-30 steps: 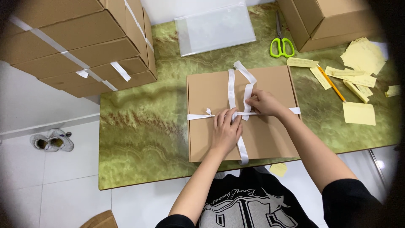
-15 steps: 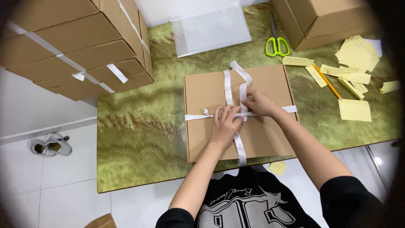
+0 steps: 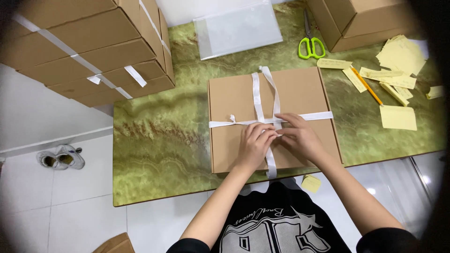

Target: Packing a garment into a plastic bag, placing it in a box, and tying a ribbon around the box

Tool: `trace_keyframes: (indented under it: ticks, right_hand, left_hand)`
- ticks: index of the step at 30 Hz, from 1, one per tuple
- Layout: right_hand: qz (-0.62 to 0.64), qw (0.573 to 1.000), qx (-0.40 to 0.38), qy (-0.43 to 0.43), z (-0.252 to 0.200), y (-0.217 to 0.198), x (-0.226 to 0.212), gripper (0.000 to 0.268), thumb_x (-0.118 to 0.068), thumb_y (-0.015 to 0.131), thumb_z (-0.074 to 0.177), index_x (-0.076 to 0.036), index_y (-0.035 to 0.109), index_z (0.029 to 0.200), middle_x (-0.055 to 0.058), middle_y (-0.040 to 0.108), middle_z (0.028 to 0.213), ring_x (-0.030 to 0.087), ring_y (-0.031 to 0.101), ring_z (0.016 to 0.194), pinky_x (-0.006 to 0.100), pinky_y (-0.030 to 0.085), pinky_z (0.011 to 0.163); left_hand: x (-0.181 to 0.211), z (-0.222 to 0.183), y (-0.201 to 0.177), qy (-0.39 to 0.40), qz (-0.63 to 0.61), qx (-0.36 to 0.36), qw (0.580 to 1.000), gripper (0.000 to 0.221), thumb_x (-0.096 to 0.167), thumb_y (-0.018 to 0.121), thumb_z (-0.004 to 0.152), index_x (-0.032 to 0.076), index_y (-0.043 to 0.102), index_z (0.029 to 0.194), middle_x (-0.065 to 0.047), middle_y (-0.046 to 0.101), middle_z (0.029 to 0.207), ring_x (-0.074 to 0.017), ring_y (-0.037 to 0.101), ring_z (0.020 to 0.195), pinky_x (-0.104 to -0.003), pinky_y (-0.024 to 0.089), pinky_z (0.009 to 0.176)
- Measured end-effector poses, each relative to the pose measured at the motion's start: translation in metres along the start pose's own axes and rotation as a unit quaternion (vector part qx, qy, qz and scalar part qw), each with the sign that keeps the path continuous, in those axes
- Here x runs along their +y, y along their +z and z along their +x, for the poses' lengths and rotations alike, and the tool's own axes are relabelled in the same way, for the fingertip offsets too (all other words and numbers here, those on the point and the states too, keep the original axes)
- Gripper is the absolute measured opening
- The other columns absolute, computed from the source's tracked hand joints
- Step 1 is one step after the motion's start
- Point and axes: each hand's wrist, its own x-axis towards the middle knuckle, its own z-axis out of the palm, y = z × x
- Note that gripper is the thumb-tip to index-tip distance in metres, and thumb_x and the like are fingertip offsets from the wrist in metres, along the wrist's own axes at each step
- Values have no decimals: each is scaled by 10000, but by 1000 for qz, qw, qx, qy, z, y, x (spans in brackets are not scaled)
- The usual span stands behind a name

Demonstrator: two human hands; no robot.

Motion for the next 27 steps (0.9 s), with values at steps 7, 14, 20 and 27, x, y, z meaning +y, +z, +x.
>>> trace_keyframes:
  ticks: [7, 14, 20, 27]
  right_hand:
    - [208, 950, 110, 205, -35, -9, -64, 121, -154, 747, 1028, -98, 833, 1092, 95, 843, 1009, 296, 773, 1092, 435, 599, 955]
    - [238, 920, 90, 299, -46, -13, -81, 150, -236, 724, 1055, -158, 850, 1036, 75, 841, 920, 179, 790, 852, 350, 625, 792]
    - [354, 845, 81, 392, -46, -18, -91, 177, -241, 706, 1055, -125, 838, 1034, 137, 820, 878, 157, 734, 646, 259, 612, 558]
    - [364, 846, 75, 382, -62, 13, -57, 197, -241, 665, 1086, -121, 821, 1077, 54, 832, 925, 91, 714, 738, 214, 573, 570]
  left_hand:
    - [17, -22, -2, -47, -103, -34, 993, 415, -7, 581, 988, 159, 681, 1355, -45, 704, 1305, -285, 663, 1240, -434, 548, 1036]
    - [19, -41, 4, -89, 40, -138, 986, 567, 12, 664, 970, 161, 546, 1504, -167, 507, 1523, -437, 406, 1502, -623, 413, 1182]
    - [18, -42, 17, -195, 84, -112, 971, 687, 143, 761, 966, 186, 461, 1583, -149, 488, 1406, -408, 462, 1346, -587, 435, 1093]
    - [1, -33, 28, -245, 80, -109, 960, 590, 226, 766, 965, 308, 543, 1505, -41, 662, 1098, -295, 590, 1103, -463, 457, 929]
